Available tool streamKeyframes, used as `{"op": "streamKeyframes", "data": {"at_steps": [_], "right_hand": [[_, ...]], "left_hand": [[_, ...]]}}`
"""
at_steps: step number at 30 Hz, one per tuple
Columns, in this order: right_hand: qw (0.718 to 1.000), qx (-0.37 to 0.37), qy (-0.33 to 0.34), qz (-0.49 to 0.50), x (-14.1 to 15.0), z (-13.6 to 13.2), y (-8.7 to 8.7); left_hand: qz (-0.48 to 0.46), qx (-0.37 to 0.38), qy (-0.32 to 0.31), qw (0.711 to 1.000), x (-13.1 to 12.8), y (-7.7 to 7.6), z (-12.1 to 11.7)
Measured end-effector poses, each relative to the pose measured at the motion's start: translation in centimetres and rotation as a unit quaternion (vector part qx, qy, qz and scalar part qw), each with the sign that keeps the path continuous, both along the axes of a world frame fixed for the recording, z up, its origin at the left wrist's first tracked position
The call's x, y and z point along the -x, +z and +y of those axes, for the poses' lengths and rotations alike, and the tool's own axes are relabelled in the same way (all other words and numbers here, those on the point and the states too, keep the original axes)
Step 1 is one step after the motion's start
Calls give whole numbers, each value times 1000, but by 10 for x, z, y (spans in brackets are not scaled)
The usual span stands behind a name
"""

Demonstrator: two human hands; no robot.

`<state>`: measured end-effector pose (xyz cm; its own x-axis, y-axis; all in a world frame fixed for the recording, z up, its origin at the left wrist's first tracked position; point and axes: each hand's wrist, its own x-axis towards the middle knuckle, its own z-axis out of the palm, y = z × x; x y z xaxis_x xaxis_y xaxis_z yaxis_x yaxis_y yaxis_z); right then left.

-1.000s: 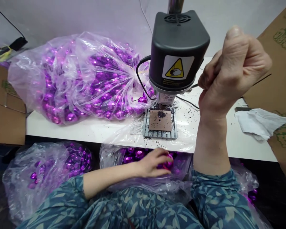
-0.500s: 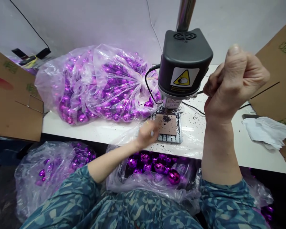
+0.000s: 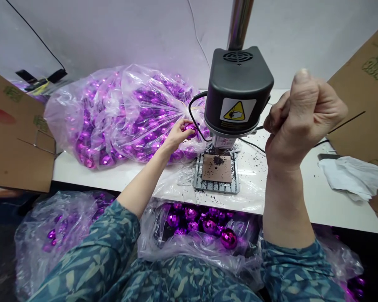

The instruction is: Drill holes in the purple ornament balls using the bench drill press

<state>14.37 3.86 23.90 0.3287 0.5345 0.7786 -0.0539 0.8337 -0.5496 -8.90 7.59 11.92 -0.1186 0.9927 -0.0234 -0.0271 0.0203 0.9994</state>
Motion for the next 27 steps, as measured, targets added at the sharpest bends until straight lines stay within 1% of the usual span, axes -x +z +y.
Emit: {"op": "streamKeyframes", "data": {"at_steps": [2, 4, 6, 8, 11, 14, 16, 19, 22, 27], "right_hand": [[1000, -8, 2, 4, 0, 1, -1], [1000, -13, -1, 7, 1, 2, -1], [1000, -16, -1, 13, 1, 3, -2], [1000, -21, -1, 19, 1, 4, -2], [1000, -23, -1, 20, 2, 6, -2], [1000, -23, -3, 20, 3, 5, -2], [1000, -23, -6, 20, 3, 4, -2], [1000, -20, -21, 12, 4, 2, -2], [999, -25, -30, 1, 4, -1, -3], [999, -29, -28, 2, 5, -2, -3]], "left_hand": [[-126, 26, -12, 992, -2, 2, -27], [-198, 81, -43, 976, -9, -3, -53], [-227, 123, -62, 964, -19, -14, -73], [-243, 133, -75, 958, -30, -27, -83], [-255, 105, -83, 958, -44, -44, -85], [-226, 71, -68, 969, -53, -56, -78], [-183, 47, -64, 980, -56, -61, -73], [-115, 9, -85, 990, -58, -69, -69], [-86, -13, -107, 990, -58, -76, -66], [-42, -61, -122, 990, -59, -86, -61]]}}
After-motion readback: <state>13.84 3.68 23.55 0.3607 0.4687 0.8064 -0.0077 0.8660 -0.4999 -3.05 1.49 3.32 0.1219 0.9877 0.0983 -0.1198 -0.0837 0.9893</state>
